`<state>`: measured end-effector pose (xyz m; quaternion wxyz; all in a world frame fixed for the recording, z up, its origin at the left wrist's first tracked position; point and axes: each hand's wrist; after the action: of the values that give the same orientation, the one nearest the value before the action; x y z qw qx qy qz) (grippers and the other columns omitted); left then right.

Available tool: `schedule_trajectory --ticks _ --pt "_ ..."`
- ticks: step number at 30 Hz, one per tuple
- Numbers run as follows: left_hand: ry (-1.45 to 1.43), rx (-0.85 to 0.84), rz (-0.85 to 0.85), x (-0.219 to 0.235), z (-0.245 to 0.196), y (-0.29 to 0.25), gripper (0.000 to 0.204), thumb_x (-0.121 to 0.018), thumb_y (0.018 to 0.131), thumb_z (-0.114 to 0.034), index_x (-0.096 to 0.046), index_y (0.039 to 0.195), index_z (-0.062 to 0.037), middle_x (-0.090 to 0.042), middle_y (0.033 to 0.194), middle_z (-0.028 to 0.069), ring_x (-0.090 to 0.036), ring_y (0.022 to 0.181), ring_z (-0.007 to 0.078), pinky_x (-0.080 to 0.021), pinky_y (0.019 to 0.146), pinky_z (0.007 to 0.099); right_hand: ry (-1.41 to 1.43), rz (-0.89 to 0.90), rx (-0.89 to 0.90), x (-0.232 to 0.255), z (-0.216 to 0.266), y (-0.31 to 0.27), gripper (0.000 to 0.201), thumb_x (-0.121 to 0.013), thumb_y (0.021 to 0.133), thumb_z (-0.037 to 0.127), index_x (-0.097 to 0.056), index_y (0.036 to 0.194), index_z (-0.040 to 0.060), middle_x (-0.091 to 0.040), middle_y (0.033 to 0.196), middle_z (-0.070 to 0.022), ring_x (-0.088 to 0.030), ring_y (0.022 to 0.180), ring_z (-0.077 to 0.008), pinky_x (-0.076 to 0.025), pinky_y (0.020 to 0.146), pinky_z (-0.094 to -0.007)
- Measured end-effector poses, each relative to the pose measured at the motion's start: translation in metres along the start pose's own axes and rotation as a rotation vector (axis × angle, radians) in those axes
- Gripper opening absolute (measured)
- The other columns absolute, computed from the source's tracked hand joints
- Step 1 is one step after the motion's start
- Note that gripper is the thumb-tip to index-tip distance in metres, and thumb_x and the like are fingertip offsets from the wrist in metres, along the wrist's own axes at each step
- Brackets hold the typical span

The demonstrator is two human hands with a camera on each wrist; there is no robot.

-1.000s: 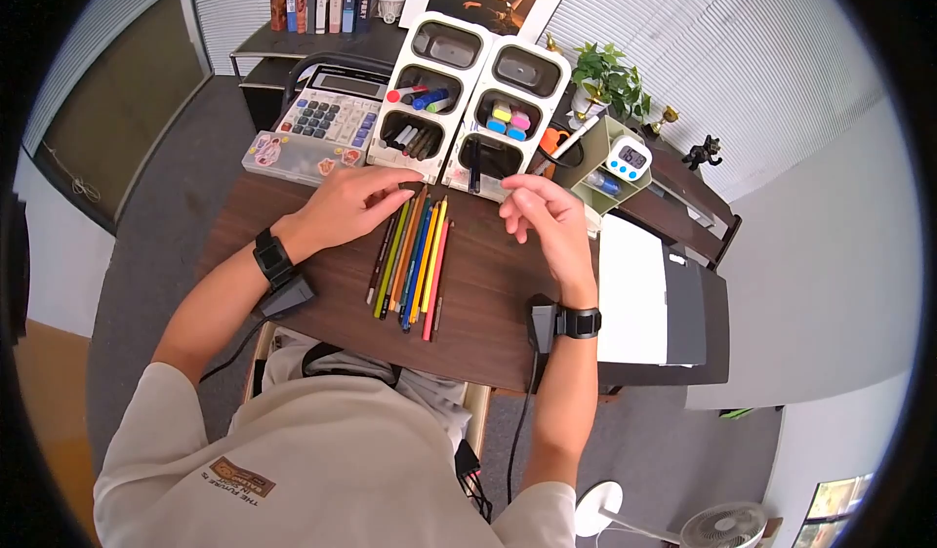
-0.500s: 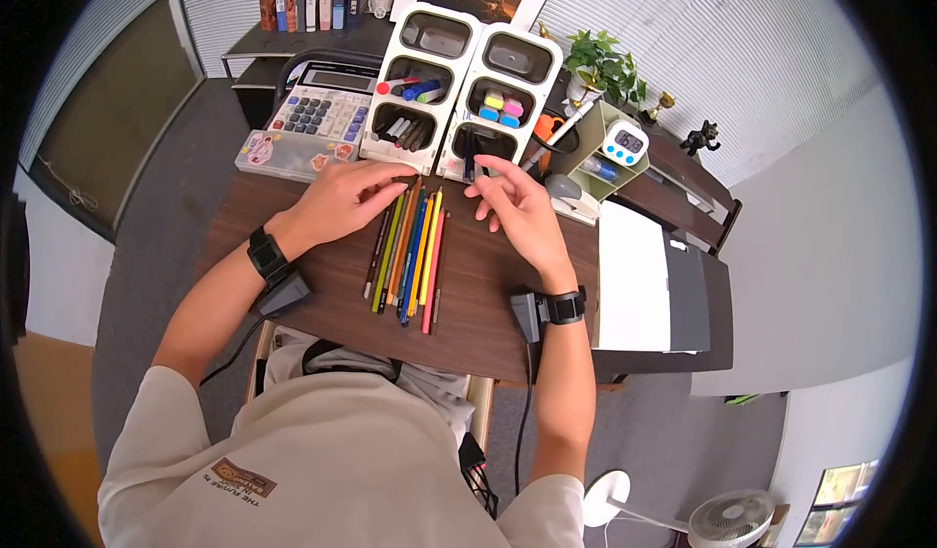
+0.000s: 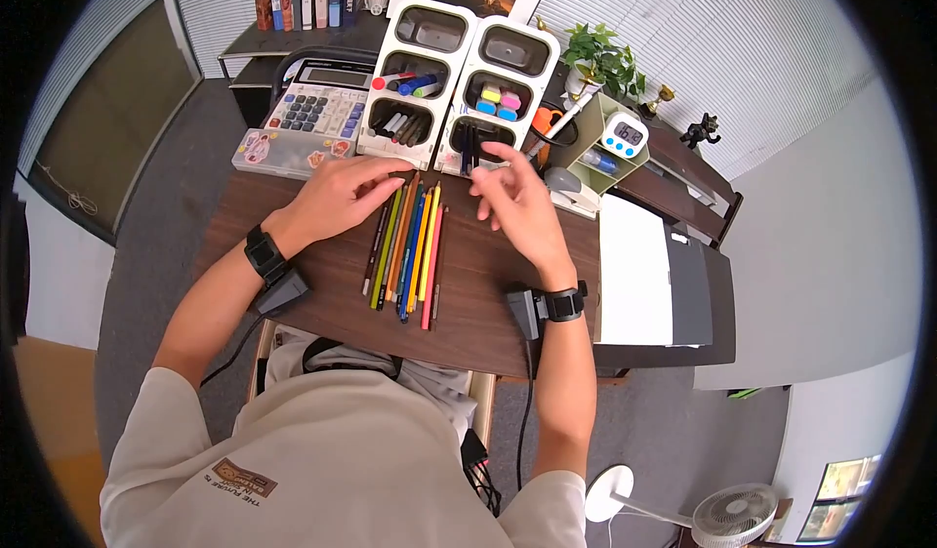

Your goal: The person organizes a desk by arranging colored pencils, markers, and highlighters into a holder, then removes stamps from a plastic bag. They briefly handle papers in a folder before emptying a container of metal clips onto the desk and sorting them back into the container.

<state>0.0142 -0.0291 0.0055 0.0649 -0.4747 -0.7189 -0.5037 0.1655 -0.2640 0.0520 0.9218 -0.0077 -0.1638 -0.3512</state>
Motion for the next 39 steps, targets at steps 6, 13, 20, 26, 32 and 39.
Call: schedule_trajectory --ticks 6,13,20,26,32,39 --pt "0.003 -0.010 -0.014 0.001 0.002 -0.001 0.026 -0.072 0.098 -0.013 -0.075 0.123 -0.0099 -0.078 0.100 0.0087 -0.070 0.070 0.0179 -0.055 0.063 0.0302 -0.177 0.022 -0.093 0.026 -0.020 0.004 0.031 -0.059 0.107 0.030 -0.070 0.104 0.0015 -0.066 0.075 0.0007 -0.058 0.063 -0.0059 -0.046 0.055 -0.0229" --pt "0.021 -0.038 -0.010 -0.001 0.007 -0.002 0.023 -0.072 0.098 -0.014 -0.075 0.120 -0.0084 -0.078 0.100 0.0109 -0.074 0.077 0.0231 -0.057 0.066 0.0321 -0.617 0.247 -0.030 -0.016 -0.001 -0.008 0.019 -0.076 0.092 0.018 -0.072 0.098 0.0004 -0.068 0.077 -0.0039 -0.060 0.070 -0.0122 -0.051 0.068 -0.0319" --pt "0.046 -0.060 0.016 0.002 0.002 -0.001 0.021 -0.072 0.097 -0.014 -0.077 0.117 -0.0081 -0.078 0.100 0.0114 -0.076 0.079 0.0245 -0.059 0.068 0.0332 -0.716 0.103 0.055 -0.016 -0.006 -0.009 0.021 -0.078 0.084 0.020 -0.072 0.095 0.0020 -0.075 0.084 -0.0135 -0.072 0.078 -0.0316 -0.057 0.074 -0.0408" --pt "0.005 -0.122 0.136 0.002 0.001 -0.001 0.025 -0.074 0.096 -0.016 -0.076 0.120 -0.0105 -0.078 0.100 0.0085 -0.075 0.080 0.0242 -0.059 0.068 0.0338 -0.556 0.142 -0.007 -0.016 -0.001 -0.009 0.017 -0.078 0.086 0.015 -0.070 0.092 0.0007 -0.073 0.083 -0.0094 -0.071 0.077 -0.0198 -0.057 0.074 -0.0339" --pt "0.073 -0.274 0.222 0.001 -0.010 -0.002 0.028 -0.076 0.094 -0.018 -0.076 0.122 -0.0144 -0.069 0.085 0.0048 -0.070 0.073 0.0246 -0.057 0.062 0.0358 -0.091 0.285 -0.040 -0.022 -0.004 -0.009 0.012 -0.075 0.093 0.008 -0.065 0.090 0.0029 -0.065 0.082 0.0026 -0.059 0.076 -0.0038 -0.051 0.069 -0.0241" --pt "0.121 -0.321 0.190 0.006 -0.007 0.000 0.018 -0.076 0.094 -0.020 -0.076 0.109 -0.0097 -0.069 0.084 0.0059 -0.070 0.073 0.0251 -0.056 0.062 0.0366 0.092 0.511 -0.188 -0.015 0.017 -0.011 0.016 -0.070 0.099 0.007 -0.064 0.114 0.0041 -0.074 0.094 -0.0058 -0.059 0.070 -0.0046 -0.040 0.055 -0.0181"
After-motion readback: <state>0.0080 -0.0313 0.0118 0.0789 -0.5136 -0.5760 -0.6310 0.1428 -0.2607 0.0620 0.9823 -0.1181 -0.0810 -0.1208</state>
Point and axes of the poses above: each hand's wrist, its own y-axis towards the middle knuckle, its own x-axis out of the back of the hand, z = x × y
